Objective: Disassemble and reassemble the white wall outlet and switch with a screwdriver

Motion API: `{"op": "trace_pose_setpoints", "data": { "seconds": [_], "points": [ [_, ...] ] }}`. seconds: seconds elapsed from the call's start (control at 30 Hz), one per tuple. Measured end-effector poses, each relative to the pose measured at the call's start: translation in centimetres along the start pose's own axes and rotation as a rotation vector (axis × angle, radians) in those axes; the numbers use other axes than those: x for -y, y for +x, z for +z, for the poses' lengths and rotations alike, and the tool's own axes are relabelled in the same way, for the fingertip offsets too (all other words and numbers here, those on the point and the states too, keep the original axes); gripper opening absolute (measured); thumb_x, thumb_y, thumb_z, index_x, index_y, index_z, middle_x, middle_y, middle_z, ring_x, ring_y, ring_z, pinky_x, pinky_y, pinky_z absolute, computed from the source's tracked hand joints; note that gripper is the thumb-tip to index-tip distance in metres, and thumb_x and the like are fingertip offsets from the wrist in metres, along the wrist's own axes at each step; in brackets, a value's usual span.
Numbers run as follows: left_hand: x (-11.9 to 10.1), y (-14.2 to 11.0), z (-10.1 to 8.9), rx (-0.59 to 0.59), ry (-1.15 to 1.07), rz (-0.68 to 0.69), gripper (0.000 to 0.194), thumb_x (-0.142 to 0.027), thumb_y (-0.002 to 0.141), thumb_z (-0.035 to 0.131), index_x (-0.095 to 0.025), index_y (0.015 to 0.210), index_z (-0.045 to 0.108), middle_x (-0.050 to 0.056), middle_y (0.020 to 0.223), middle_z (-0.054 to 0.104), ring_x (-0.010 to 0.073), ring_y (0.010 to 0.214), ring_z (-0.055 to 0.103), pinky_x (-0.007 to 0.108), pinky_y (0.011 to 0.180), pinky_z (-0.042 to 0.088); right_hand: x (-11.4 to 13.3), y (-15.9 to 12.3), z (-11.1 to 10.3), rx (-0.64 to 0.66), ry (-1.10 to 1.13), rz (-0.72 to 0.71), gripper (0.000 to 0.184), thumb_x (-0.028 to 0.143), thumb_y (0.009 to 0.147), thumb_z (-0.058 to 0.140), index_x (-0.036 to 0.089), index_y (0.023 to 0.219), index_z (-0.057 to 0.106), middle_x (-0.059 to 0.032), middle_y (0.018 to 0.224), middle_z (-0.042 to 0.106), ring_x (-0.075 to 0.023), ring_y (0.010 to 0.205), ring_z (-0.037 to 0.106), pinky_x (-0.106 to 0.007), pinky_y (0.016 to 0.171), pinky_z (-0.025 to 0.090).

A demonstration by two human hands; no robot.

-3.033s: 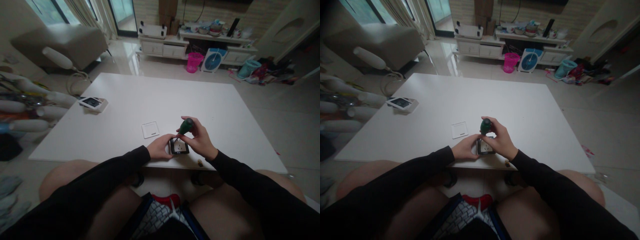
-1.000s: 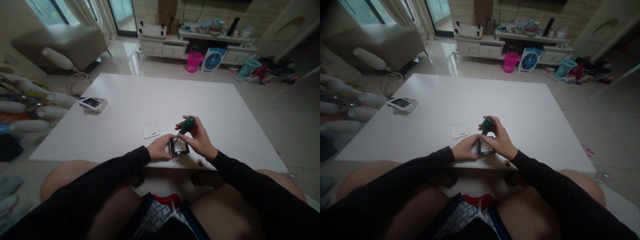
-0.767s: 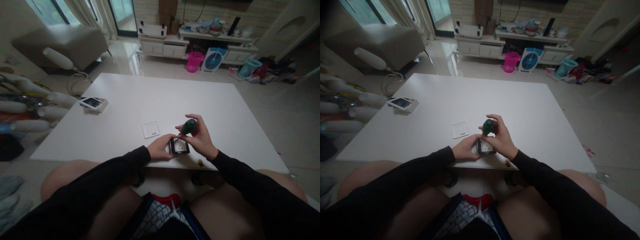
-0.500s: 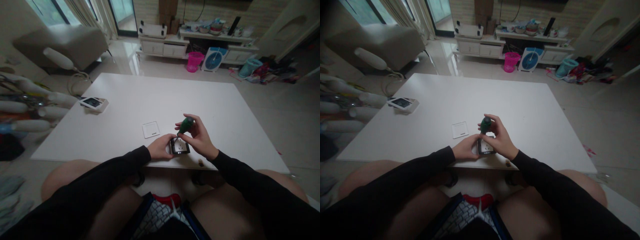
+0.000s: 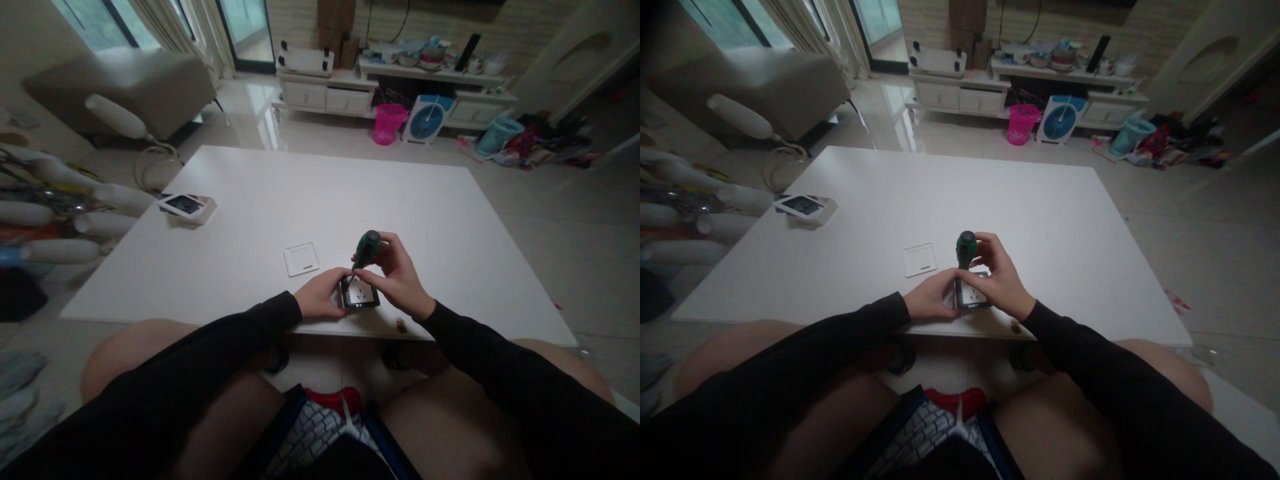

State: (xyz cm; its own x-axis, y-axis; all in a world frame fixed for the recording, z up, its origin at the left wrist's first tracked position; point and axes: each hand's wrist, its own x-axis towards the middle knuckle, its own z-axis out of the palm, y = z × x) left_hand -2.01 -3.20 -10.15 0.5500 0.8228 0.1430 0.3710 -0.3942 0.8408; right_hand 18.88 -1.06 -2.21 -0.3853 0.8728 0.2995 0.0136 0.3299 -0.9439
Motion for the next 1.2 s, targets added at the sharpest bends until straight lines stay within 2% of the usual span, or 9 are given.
{"op": "trace_pose_setpoints", "data": {
  "seconds": [0.17, 0.37, 0.6, 0.83, 1.0, 1.1, 1.2],
  "points": [
    [-0.04, 0.07, -0.01, 0.002, 0.002, 0.028, 0.077, -0.031, 0.072, 0.086, -0.022, 0.141, 0.053, 0.013, 0.138, 0.066, 0.0346, 0.124, 0.065, 0.052, 0.108, 0.052, -0.13, -0.06, -0.1, -0.051, -0.013, 0.007, 0.059, 0.046, 0.077, 0.092, 0.029, 0.122, 0.058, -0.0014, 0.102, 0.066, -0.02, 0.091, 0.069, -0.04, 0.084, 0.063],
    [0.13, 0.04, 0.02, 0.011, 0.001, 0.039, 0.076, -0.03, 0.072, 0.086, -0.021, 0.139, 0.054, 0.012, 0.138, 0.066, 0.034, 0.124, 0.064, 0.051, 0.108, 0.052, -0.1, -0.13, 0.06, -0.045, 0.079, 0.058, 0.062, 0.036, 0.074, 0.095, 0.03, 0.122, 0.055, 0.0, 0.102, 0.07, -0.0201, 0.089, 0.075, -0.04, 0.084, 0.065],
    [-0.01, 0.03, 0.05, 0.008, 0.02, 0.006, 0.082, -0.026, 0.067, 0.086, -0.019, 0.141, 0.052, 0.013, 0.137, 0.065, 0.0358, 0.122, 0.065, 0.05, 0.107, 0.053, 0.45, -0.16, 0.24, 0.005, 0.042, 0.008, 0.043, 0.033, 0.088, 0.081, 0.028, 0.121, 0.054, -0.0054, 0.108, 0.076, -0.0244, 0.104, 0.076, -0.047, 0.096, 0.062],
    [0.06, -0.03, 0.13, 0.001, 0.025, 0.006, 0.081, -0.028, 0.068, 0.086, -0.021, 0.141, 0.051, 0.013, 0.137, 0.066, 0.0345, 0.121, 0.065, 0.05, 0.106, 0.053, 0.13, -0.2, 0.25, -0.043, 0.051, 0.037, 0.053, 0.034, 0.081, 0.089, 0.029, 0.119, 0.053, -0.0021, 0.105, 0.072, -0.0225, 0.096, 0.077, -0.044, 0.09, 0.065],
    [-0.15, -0.15, 0.14, -0.001, 0.026, -0.031, 0.082, -0.028, 0.068, 0.085, -0.019, 0.141, 0.05, 0.013, 0.133, 0.067, 0.0336, 0.12, 0.066, 0.049, 0.106, 0.053, 0.3, -0.25, 0.11, -0.027, 0.04, 0.02, 0.046, 0.031, 0.085, 0.084, 0.028, 0.12, 0.055, -0.0063, 0.114, 0.074, -0.0262, 0.111, 0.074, -0.049, 0.099, 0.061],
    [-0.17, -0.16, 0.13, 0.005, 0.025, -0.021, 0.078, -0.032, 0.071, 0.085, -0.02, 0.14, 0.052, 0.012, 0.132, 0.067, 0.0334, 0.119, 0.066, 0.048, 0.104, 0.054, 0.26, -0.23, 0.05, -0.023, 0.013, 0.004, 0.037, 0.033, 0.089, 0.08, 0.027, 0.117, 0.056, -0.0065, 0.113, 0.074, -0.0256, 0.111, 0.073, -0.047, 0.095, 0.061],
    [-0.02, -0.11, 0.15, 0.003, 0.026, 0.006, 0.081, -0.032, 0.071, 0.085, -0.02, 0.144, 0.051, 0.013, 0.136, 0.066, 0.034, 0.122, 0.065, 0.049, 0.107, 0.053, 0.05, -0.15, 0.08, -0.035, -0.025, 0.005, 0.037, 0.036, 0.087, 0.083, 0.027, 0.112, 0.057, -0.0044, 0.108, 0.072, -0.0233, 0.103, 0.073, -0.042, 0.088, 0.062]
  ]
}}
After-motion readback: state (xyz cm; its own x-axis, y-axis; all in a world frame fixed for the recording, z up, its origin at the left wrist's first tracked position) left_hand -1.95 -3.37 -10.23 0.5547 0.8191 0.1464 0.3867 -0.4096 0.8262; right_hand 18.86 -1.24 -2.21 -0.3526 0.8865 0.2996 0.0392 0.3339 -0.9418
